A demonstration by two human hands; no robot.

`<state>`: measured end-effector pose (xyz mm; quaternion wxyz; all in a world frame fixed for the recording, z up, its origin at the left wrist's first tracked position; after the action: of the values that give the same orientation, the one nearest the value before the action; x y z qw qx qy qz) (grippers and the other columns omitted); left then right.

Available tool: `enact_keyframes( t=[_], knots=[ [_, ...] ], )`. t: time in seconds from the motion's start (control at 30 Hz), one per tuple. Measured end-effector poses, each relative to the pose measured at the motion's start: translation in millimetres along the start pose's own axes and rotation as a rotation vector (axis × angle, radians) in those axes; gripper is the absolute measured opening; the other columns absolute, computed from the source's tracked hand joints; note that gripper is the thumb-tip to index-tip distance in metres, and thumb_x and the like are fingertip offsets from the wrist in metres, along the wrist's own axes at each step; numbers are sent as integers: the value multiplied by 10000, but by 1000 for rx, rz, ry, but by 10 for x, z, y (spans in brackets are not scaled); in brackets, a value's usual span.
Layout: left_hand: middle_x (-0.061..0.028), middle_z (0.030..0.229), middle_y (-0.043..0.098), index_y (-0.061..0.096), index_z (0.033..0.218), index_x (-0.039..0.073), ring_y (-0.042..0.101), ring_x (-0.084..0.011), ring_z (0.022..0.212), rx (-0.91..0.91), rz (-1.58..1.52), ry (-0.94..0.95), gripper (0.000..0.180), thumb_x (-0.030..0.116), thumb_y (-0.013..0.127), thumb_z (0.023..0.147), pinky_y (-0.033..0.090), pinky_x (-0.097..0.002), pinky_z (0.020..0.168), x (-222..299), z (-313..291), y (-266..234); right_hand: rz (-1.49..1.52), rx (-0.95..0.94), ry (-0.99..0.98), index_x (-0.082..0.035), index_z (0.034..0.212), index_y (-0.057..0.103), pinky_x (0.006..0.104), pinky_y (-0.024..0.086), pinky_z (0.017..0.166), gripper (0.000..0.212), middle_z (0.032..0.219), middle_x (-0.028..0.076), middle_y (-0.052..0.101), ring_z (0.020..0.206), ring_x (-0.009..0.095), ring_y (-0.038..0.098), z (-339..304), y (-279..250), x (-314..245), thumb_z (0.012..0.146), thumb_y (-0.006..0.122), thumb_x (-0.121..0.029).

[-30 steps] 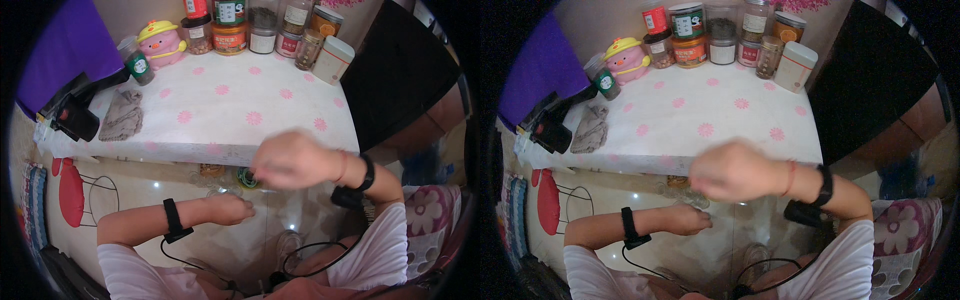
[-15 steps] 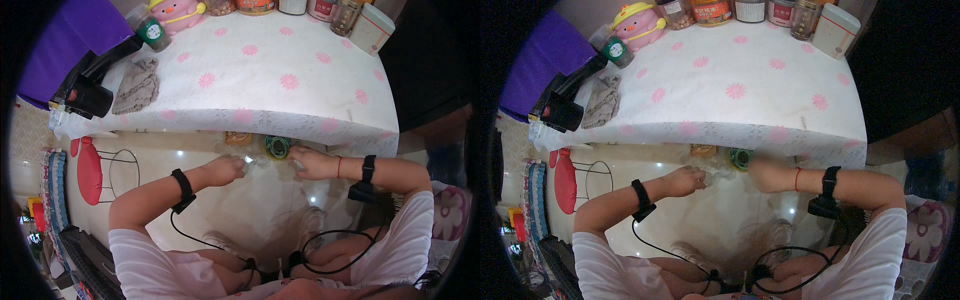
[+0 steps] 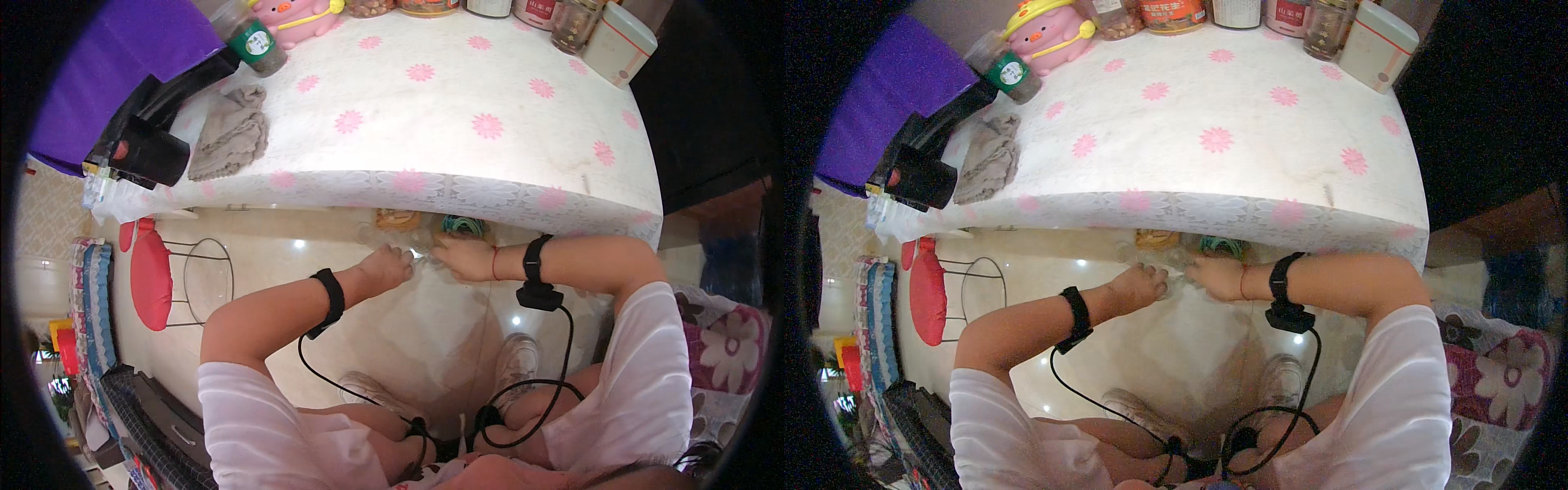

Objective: The person picks up and rearranges various jars, containers, and a coiled blue cable on a table surface.

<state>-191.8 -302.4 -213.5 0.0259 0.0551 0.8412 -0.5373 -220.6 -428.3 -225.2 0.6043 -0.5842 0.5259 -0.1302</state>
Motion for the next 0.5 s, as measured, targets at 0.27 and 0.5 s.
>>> enact_keyframes(
  t=[0.27,0.5],
  knots=[
    [-136,1003,523,604,958,30,587,-294,888,75,-163,-136,204,103,590,768,502,-388,710,158,23,172,-74,55,70,-14,883,647,418,495,757,173,973,165,541,891,333,587,224,326,176,750,591,-109],
    [-155,855,653,669,865,6,666,-280,740,-49,-270,-240,137,45,584,766,525,-391,579,114,120,416,-315,168,-118,-28,711,658,409,513,727,140,933,144,582,885,304,605,31,250,27,733,585,-146]
  ],
)
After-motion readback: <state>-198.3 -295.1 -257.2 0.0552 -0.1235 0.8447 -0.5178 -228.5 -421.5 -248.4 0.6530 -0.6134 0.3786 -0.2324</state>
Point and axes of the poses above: each hand's wrist, its own z-axis towards the middle knuckle, its own y-axis out of the palm, x = y × z, the point moved 7 cm from there along z, towards the middle knuckle
